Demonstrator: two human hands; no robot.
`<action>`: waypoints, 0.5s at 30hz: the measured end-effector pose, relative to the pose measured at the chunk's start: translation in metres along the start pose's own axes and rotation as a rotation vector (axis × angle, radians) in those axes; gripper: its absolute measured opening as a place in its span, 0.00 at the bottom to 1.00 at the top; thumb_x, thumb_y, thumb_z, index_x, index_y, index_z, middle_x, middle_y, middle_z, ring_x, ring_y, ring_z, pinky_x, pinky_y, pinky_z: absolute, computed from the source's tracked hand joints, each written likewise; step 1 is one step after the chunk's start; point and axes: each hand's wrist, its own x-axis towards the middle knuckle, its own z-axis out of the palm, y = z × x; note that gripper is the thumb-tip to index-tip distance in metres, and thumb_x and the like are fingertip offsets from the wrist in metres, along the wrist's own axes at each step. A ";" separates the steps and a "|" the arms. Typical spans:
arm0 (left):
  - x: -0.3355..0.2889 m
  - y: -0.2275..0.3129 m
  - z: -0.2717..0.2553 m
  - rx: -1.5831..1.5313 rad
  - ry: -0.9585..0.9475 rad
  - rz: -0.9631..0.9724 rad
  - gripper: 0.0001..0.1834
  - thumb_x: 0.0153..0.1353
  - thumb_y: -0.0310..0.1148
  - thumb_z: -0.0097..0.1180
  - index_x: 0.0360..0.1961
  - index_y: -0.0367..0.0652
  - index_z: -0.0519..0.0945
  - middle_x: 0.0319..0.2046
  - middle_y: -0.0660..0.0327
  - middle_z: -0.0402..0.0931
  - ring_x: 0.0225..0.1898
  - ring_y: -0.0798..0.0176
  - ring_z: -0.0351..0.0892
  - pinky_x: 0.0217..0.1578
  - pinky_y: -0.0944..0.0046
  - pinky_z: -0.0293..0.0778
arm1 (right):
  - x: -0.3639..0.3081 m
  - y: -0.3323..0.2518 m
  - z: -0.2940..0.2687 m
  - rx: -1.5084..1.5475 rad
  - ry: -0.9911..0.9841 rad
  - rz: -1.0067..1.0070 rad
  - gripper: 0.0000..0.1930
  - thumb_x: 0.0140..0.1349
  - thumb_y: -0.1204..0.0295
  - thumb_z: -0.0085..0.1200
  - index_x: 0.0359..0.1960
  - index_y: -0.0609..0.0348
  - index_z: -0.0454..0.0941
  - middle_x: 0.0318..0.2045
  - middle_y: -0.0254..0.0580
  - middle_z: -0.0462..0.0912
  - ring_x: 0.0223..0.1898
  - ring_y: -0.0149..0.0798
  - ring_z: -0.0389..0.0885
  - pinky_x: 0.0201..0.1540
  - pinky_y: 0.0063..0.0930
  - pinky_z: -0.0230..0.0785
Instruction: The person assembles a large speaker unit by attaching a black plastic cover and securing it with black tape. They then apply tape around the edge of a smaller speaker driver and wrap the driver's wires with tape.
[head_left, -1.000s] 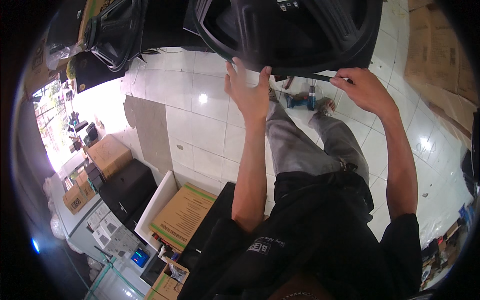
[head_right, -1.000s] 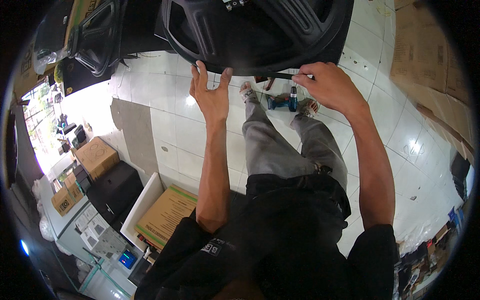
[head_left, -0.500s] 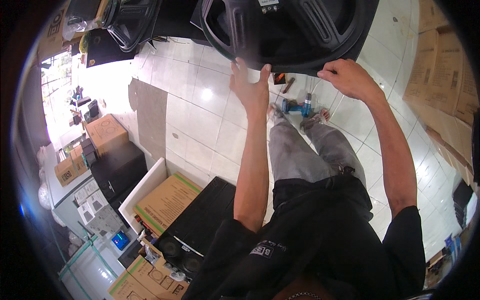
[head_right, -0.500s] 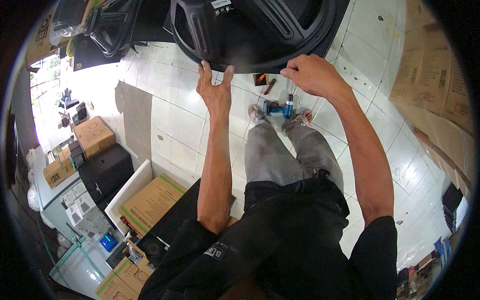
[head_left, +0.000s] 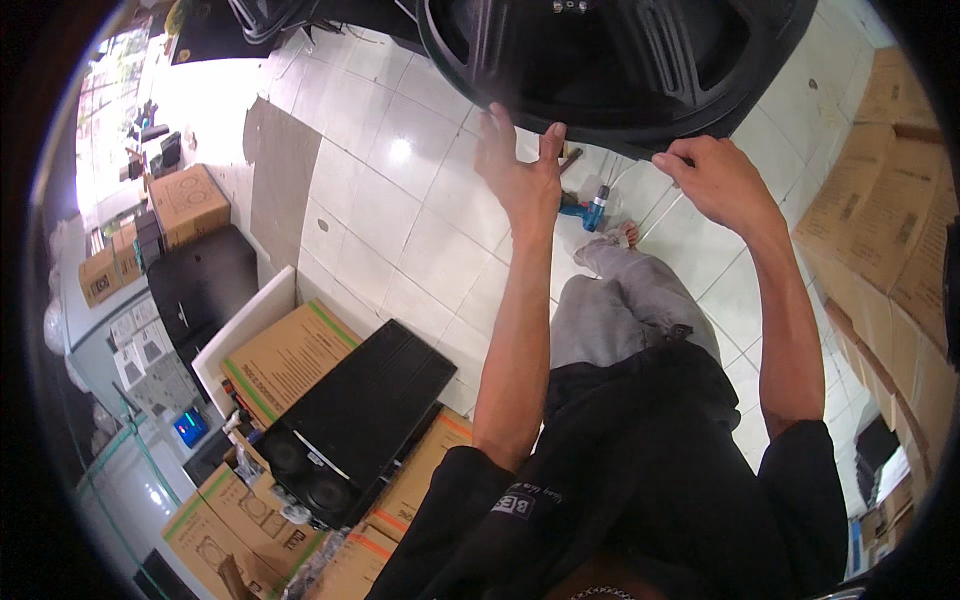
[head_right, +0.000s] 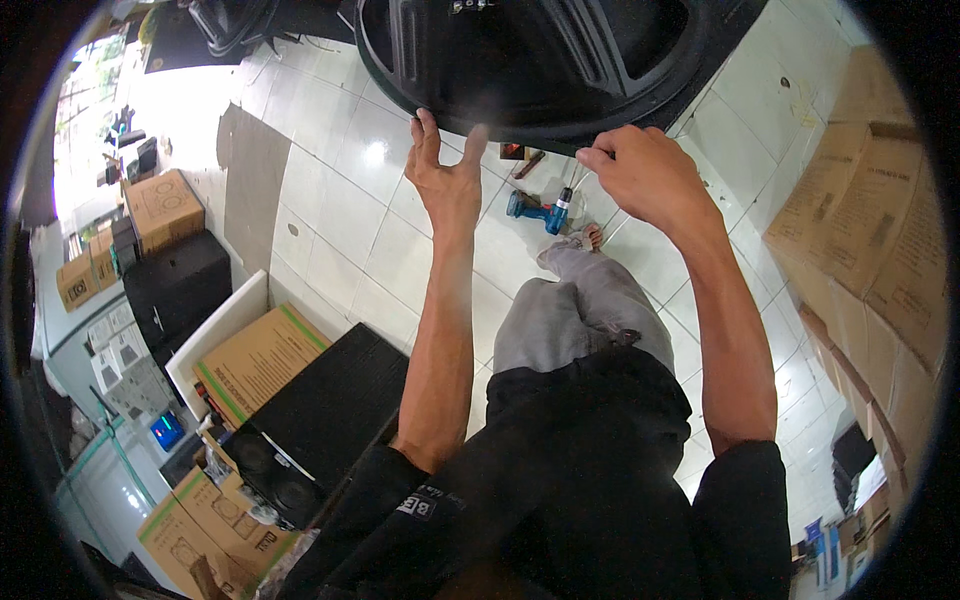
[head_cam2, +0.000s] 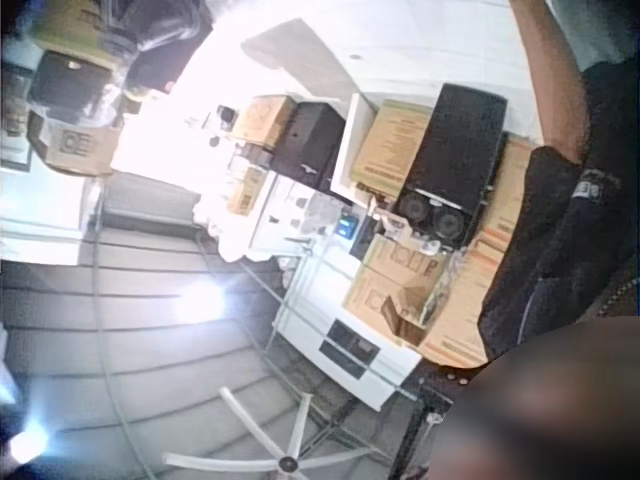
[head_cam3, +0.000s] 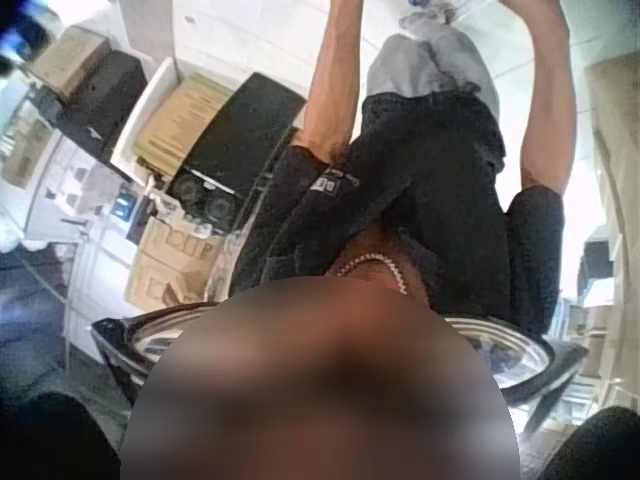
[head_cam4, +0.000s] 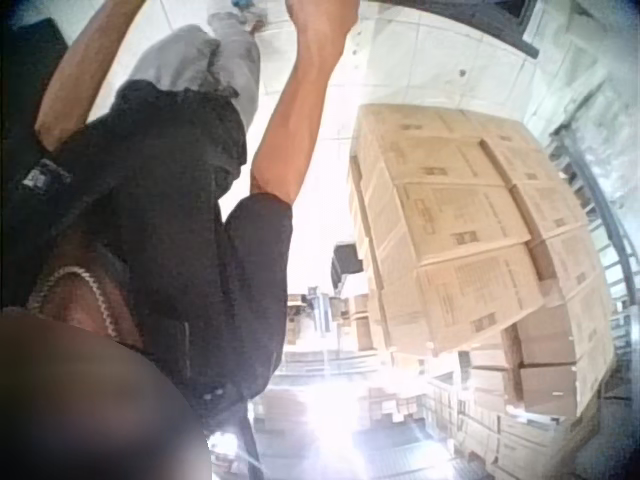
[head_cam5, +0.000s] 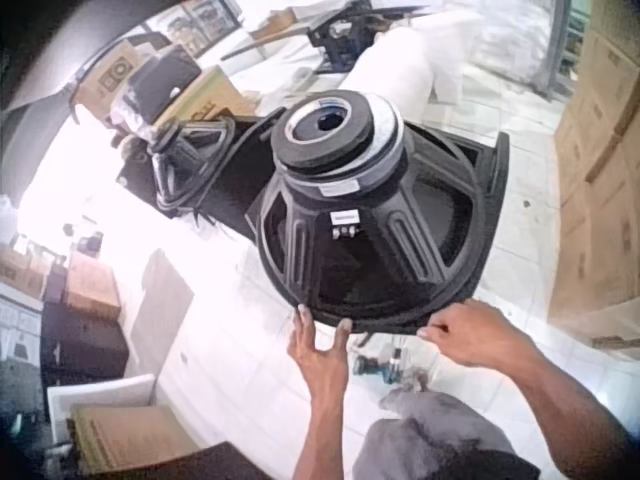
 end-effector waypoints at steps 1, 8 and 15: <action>-0.001 0.001 0.002 0.002 0.007 -0.005 0.53 0.57 0.62 0.68 0.78 0.50 0.63 0.79 0.53 0.56 0.77 0.42 0.51 0.75 0.42 0.55 | -0.001 -0.001 -0.004 -0.011 -0.015 -0.005 0.19 0.73 0.56 0.54 0.43 0.61 0.89 0.33 0.49 0.89 0.35 0.48 0.86 0.46 0.43 0.75; -0.006 0.003 0.014 -0.100 0.134 0.067 0.44 0.61 0.51 0.71 0.74 0.45 0.69 0.72 0.36 0.63 0.72 0.34 0.62 0.71 0.44 0.58 | -0.015 0.005 -0.017 -0.112 0.109 -0.109 0.20 0.72 0.57 0.54 0.42 0.64 0.87 0.33 0.55 0.88 0.39 0.56 0.86 0.47 0.46 0.74; -0.013 0.009 0.021 -0.219 0.133 -0.107 0.44 0.62 0.50 0.70 0.74 0.41 0.69 0.73 0.43 0.65 0.73 0.37 0.63 0.72 0.46 0.57 | -0.001 0.036 -0.036 -0.156 0.065 -0.226 0.19 0.72 0.57 0.54 0.41 0.60 0.89 0.30 0.51 0.88 0.36 0.55 0.88 0.47 0.47 0.76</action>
